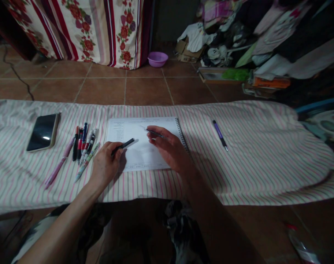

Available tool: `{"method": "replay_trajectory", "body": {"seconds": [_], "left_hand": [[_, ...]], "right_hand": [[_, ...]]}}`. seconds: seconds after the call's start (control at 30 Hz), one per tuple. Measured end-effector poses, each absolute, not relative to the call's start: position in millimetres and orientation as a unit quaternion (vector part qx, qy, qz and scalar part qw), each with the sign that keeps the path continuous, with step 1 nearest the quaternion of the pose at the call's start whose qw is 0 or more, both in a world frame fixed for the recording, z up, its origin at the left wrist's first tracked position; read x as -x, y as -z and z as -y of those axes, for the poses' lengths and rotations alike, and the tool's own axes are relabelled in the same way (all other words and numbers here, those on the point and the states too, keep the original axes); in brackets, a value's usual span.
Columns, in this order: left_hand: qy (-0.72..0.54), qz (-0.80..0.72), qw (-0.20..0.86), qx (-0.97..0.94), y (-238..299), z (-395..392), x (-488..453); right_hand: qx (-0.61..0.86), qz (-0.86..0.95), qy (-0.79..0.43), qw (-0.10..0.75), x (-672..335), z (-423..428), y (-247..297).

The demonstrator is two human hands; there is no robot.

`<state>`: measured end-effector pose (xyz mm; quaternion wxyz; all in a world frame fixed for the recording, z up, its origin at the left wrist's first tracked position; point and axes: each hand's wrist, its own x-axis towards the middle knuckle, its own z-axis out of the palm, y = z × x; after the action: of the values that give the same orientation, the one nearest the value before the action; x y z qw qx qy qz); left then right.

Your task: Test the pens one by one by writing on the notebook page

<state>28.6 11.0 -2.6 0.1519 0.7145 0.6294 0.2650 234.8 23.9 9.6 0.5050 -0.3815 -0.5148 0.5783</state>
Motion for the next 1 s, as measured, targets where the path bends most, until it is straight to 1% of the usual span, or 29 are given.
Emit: {"method": "replay_trajectory", "body": {"seconds": [0.1, 0.37, 0.63, 1.0], "left_hand": [[-0.263, -0.628, 0.153, -0.716, 1.9, -11.3, -30.5], [-0.258, -0.621, 0.144, -0.726, 2.8, -12.8, -35.6], [-0.276, -0.605, 0.159, -0.730, 3.8, -12.9, -37.7], [-0.298, -0.577, 0.178, -0.739, 6.3, -11.7, -41.8]], "right_hand": [[0.383, 0.512, -0.565, 0.522, -237.4, -23.0, -7.8], [0.421, 0.422, -0.539, 0.595, -239.3, -29.4, 9.3], [0.470, 0.362, -0.491, 0.637, -242.1, -26.7, 0.9], [0.461, 0.386, -0.487, 0.634, -234.1, -22.2, 4.7]]}}
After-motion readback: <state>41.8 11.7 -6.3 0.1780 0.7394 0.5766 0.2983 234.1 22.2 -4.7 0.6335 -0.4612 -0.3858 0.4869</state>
